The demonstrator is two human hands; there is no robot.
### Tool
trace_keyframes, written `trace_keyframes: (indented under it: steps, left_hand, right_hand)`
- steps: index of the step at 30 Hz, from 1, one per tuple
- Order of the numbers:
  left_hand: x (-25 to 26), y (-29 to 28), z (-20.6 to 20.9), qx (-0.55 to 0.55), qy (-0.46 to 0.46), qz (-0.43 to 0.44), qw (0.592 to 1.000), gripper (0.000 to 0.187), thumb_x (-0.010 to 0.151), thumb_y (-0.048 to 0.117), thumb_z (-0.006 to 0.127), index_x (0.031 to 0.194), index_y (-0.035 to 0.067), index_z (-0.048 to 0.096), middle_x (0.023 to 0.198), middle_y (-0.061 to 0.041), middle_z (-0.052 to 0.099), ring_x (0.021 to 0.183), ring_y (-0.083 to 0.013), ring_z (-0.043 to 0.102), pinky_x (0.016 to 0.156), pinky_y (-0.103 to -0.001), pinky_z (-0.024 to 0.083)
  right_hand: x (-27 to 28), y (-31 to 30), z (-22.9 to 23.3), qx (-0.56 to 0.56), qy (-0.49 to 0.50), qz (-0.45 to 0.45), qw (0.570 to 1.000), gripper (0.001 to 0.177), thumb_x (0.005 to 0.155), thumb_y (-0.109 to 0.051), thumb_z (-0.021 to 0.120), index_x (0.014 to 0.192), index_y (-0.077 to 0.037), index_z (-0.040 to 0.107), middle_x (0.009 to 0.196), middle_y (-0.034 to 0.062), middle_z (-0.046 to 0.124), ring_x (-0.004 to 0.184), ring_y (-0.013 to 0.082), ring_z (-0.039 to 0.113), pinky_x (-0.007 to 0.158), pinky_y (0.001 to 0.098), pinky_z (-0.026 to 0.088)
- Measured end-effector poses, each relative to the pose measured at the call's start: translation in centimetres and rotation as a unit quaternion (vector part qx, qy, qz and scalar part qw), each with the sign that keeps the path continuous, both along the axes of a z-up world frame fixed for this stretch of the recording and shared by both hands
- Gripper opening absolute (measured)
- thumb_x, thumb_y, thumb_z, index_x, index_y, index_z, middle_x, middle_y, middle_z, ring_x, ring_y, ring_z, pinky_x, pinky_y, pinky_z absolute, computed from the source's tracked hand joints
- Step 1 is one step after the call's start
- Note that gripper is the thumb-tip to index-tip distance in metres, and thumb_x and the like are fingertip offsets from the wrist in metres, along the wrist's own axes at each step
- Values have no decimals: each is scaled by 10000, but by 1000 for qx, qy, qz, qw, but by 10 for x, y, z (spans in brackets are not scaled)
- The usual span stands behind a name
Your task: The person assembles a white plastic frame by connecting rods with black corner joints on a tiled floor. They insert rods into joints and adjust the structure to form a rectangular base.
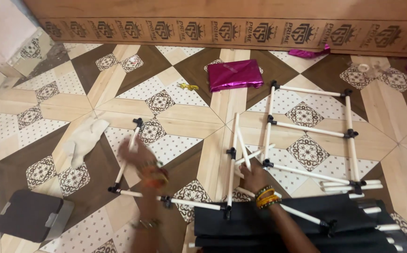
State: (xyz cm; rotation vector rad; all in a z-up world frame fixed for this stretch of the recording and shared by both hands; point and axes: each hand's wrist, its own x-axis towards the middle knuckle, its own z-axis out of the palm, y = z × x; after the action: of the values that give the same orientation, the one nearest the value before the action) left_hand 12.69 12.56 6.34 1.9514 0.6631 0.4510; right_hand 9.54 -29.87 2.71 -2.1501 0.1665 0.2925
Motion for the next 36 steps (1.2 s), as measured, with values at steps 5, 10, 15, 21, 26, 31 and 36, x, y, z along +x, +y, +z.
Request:
trace_keyframes:
  steps: [5, 10, 15, 21, 26, 31, 36]
  left_hand:
    - [91, 100, 17, 326, 232, -128, 908, 463, 936, 537, 629, 1164, 136, 678, 1198, -128, 694, 1133, -332, 659, 989, -452, 534]
    - [119, 143, -16, 445, 378, -241, 775, 480, 937, 542, 632, 1179, 131, 689, 1235, -138, 703, 1172, -342, 665, 1023, -460, 537]
    - [112, 145, -60, 425, 443, -167, 772, 567, 916, 543, 674, 1323, 160, 576, 1456, -98, 538, 1377, -328, 503, 1077, -542, 470]
    - [171, 130, -94, 267, 353, 23, 897, 823, 812, 475, 795, 1450, 143, 395, 1439, -148, 494, 1331, -405, 476, 1040, -623, 428]
    - [191, 122, -112, 272, 313, -11, 910, 635, 854, 242, 762, 1427, 217, 491, 1283, -158, 624, 1214, -385, 615, 996, -526, 538]
    - [214, 97, -93, 161, 118, -135, 970, 616, 795, 66, 795, 1343, 199, 547, 1136, -139, 651, 986, -307, 664, 817, -423, 567]
    - [226, 69, -5, -83, 43, -198, 976, 582, 820, -67, 704, 1348, 138, 567, 1038, -125, 676, 758, -218, 656, 530, -346, 512]
  right_hand:
    - [50, 13, 29, -146, -213, 60, 964, 468, 801, -271, 732, 1243, -136, 662, 756, 195, 736, 665, 384, 702, 585, 493, 551]
    - [95, 42, 34, -175, -107, 73, 976, 317, 897, -409, 699, 1112, -175, 706, 779, 147, 766, 745, 339, 742, 695, 480, 586]
    - [139, 74, 23, -235, -80, 64, 967, 450, 845, -469, 748, 1180, -174, 698, 962, 163, 760, 897, 340, 732, 799, 463, 588]
    - [137, 83, 10, -291, 66, 145, 943, 612, 807, -432, 788, 1343, -204, 599, 1209, 145, 653, 1033, 314, 705, 926, 425, 589]
    - [140, 67, -9, -270, 33, 173, 947, 518, 768, -289, 803, 1250, -180, 646, 1157, 118, 653, 1015, 306, 704, 892, 418, 597]
    - [140, 52, -10, -281, 51, 195, 938, 251, 828, -244, 716, 1064, -164, 747, 987, 105, 729, 917, 284, 725, 841, 415, 593]
    - [124, 49, 30, -148, -43, 148, 977, 287, 895, -378, 733, 992, -109, 745, 854, 113, 744, 737, 291, 715, 719, 425, 568]
